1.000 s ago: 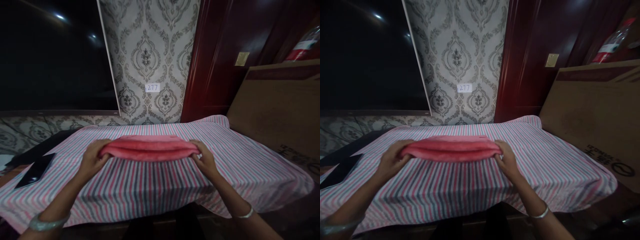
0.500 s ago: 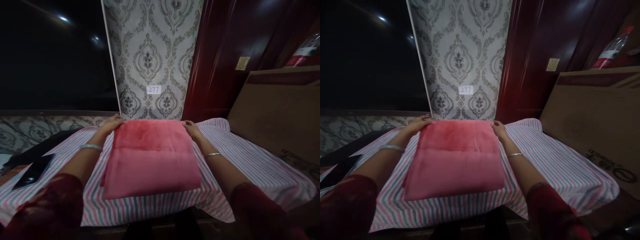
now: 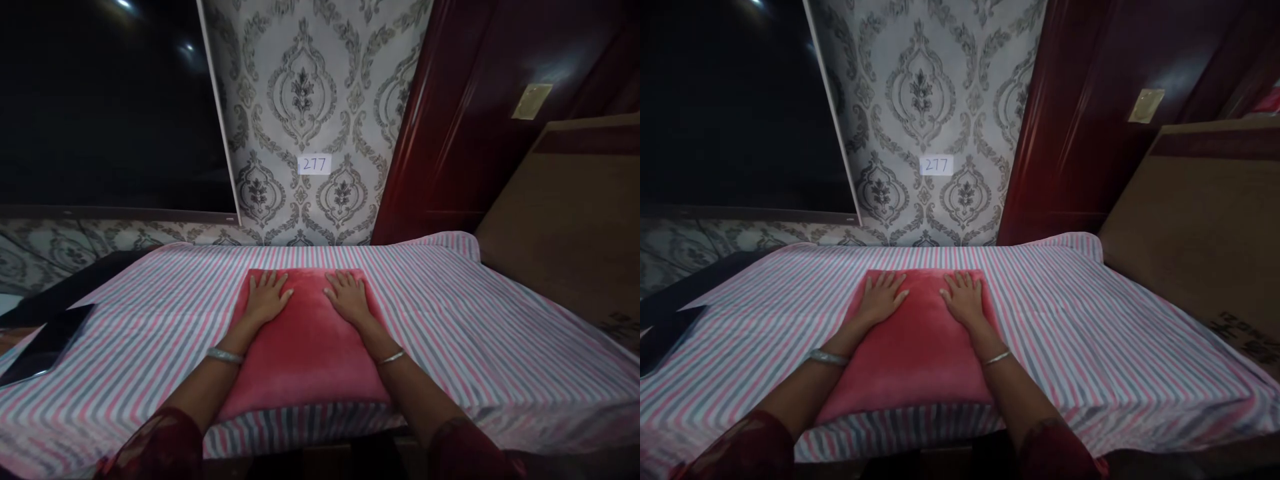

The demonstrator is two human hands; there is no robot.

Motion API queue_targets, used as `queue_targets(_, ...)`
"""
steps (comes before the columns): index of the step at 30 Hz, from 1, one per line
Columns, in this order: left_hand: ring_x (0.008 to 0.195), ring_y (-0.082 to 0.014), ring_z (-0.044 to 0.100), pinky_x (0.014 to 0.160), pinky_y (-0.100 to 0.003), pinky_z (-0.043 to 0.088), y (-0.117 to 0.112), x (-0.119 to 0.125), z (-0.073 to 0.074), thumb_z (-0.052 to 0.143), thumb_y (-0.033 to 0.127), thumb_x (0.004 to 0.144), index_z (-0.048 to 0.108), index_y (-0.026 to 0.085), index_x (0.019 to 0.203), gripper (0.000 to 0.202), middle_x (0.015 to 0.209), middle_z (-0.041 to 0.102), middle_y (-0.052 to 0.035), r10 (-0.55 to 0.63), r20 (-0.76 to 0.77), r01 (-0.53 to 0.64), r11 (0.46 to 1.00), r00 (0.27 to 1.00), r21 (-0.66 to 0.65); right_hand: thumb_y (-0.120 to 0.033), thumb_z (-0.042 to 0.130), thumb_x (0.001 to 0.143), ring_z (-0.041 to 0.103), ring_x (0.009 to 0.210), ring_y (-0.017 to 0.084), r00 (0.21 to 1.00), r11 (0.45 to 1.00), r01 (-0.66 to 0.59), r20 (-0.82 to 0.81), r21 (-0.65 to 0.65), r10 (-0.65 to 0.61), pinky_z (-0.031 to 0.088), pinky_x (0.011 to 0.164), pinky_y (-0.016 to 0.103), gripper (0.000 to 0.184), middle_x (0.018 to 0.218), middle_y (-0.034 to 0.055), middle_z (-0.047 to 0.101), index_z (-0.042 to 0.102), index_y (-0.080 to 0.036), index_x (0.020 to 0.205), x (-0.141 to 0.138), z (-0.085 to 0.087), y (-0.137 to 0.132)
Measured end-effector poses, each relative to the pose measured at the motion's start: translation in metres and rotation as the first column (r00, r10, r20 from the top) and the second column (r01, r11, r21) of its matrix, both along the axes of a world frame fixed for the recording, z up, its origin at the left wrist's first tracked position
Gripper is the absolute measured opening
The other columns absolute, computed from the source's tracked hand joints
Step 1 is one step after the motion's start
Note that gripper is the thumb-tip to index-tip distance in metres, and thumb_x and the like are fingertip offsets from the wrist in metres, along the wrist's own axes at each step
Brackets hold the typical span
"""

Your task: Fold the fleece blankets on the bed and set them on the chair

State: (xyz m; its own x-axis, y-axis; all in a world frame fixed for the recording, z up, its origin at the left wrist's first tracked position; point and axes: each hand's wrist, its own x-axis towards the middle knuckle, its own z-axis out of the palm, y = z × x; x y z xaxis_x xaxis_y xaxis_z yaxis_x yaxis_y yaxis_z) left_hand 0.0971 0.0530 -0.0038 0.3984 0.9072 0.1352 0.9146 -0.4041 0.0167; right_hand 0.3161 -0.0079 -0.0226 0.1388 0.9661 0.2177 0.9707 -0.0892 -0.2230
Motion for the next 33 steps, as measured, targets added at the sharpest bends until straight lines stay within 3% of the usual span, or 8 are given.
queue_targets(6, 0.150, -0.0363, 0.028, 0.120, -0.064, 0.015, 0.012, -0.008, -0.011, 0.031, 0.054, 0.099, 0.035, 0.021, 0.156, 0.066, 0.160, 0.037, -0.0144, -0.037, 0.033, 0.038, 0.999, 0.999, -0.017, -0.048, 0.033, 0.104, 0.023, 0.151, 0.033, 1.000, 1.000, -0.025, -0.009, -0.007, 0.025, 0.017, 0.118, 0.063, 0.053, 0.163, 0.0058, 0.032, 0.041, -0.030, 0.154, 0.011, -0.011, 0.005)
queue_targets(15, 0.148, -0.0349, 0.033, 0.119, -0.063, 0.019, 0.011, -0.012, -0.015, 0.028, 0.035, 0.101, 0.043, 0.017, 0.152, 0.056, 0.157, 0.042, -0.0149, -0.059, 0.137, 0.057, 0.998, 0.989, 0.016, -0.039, 0.033, 0.104, 0.024, 0.151, 0.033, 0.998, 0.999, -0.033, -0.052, 0.001, 0.033, 0.019, 0.118, 0.063, 0.051, 0.163, 0.0049, 0.033, 0.043, -0.029, 0.153, 0.010, -0.011, 0.004)
queue_targets(21, 0.148, -0.0307, 0.035, 0.120, -0.058, 0.021, 0.011, -0.014, 0.004, 0.029, 0.029, 0.101, 0.045, 0.016, 0.150, 0.053, 0.157, 0.042, -0.0151, -0.034, 0.186, 0.042, 0.999, 0.982, -0.035, -0.037, 0.035, 0.104, 0.023, 0.152, 0.032, 0.996, 0.996, -0.065, -0.072, -0.061, 0.060, 0.021, 0.118, 0.062, 0.050, 0.164, 0.0072, 0.030, 0.041, -0.027, 0.154, 0.015, 0.006, 0.001)
queue_targets(25, 0.148, -0.0311, 0.035, 0.119, -0.057, 0.026, -0.024, -0.011, 0.025, 0.037, 0.032, 0.099, 0.048, 0.014, 0.147, 0.052, 0.157, 0.043, -0.0171, -0.126, 0.248, 0.115, 0.992, 0.961, 0.059, -0.030, 0.035, 0.104, 0.023, 0.152, 0.028, 0.979, 0.983, -0.183, -0.085, 0.013, 0.183, 0.021, 0.120, 0.056, 0.052, 0.164, 0.0068, 0.028, 0.038, -0.028, 0.156, 0.022, 0.017, -0.017)
queue_targets(27, 0.139, -0.0291, 0.046, 0.117, -0.052, 0.033, -0.057, -0.006, 0.026, 0.041, 0.035, 0.098, 0.054, 0.020, 0.143, 0.049, 0.148, 0.055, -0.0124, -0.376, 0.269, 0.352, 0.926, 0.887, 0.135, -0.025, 0.036, 0.102, 0.022, 0.153, 0.026, 0.931, 0.932, -0.349, -0.077, 0.095, 0.357, 0.020, 0.121, 0.055, 0.053, 0.164, 0.0060, 0.029, 0.039, -0.028, 0.155, 0.022, 0.016, -0.031)
queue_targets(29, 0.127, -0.0245, 0.058, 0.112, -0.045, 0.043, -0.090, -0.002, 0.019, 0.043, 0.037, 0.098, 0.057, 0.033, 0.140, 0.044, 0.137, 0.065, -0.0044, -0.653, 0.231, 0.657, 0.751, 0.722, 0.068, -0.023, 0.036, 0.102, 0.024, 0.152, 0.023, 0.851, 0.853, -0.513, -0.073, 0.095, 0.520, 0.023, 0.121, 0.052, 0.052, 0.162, 0.0037, 0.034, 0.042, -0.031, 0.153, 0.019, 0.010, -0.045)
queue_targets(31, 0.134, -0.0266, 0.052, 0.115, -0.048, 0.039, -0.114, 0.001, 0.005, 0.048, 0.041, 0.097, 0.052, 0.035, 0.145, 0.048, 0.144, 0.059, -0.0055, -0.746, 0.183, 0.755, 0.655, 0.640, 0.031, -0.025, 0.035, 0.103, 0.026, 0.151, 0.020, 0.792, 0.795, -0.605, -0.071, 0.037, 0.606, 0.025, 0.121, 0.049, 0.050, 0.161, 0.0007, 0.037, 0.043, -0.034, 0.152, 0.018, 0.004, -0.052)
queue_targets(33, 0.145, -0.0289, 0.039, 0.121, -0.054, 0.029, -0.124, 0.000, -0.008, 0.048, 0.042, 0.098, 0.039, 0.034, 0.153, 0.057, 0.157, 0.045, -0.0074, -0.754, 0.159, 0.761, 0.648, 0.638, 0.019, -0.031, 0.036, 0.105, 0.025, 0.152, 0.020, 0.774, 0.774, -0.633, -0.037, -0.014, 0.632, 0.022, 0.122, 0.050, 0.048, 0.162, -0.0003, 0.035, 0.041, -0.034, 0.152, 0.020, 0.001, -0.050)
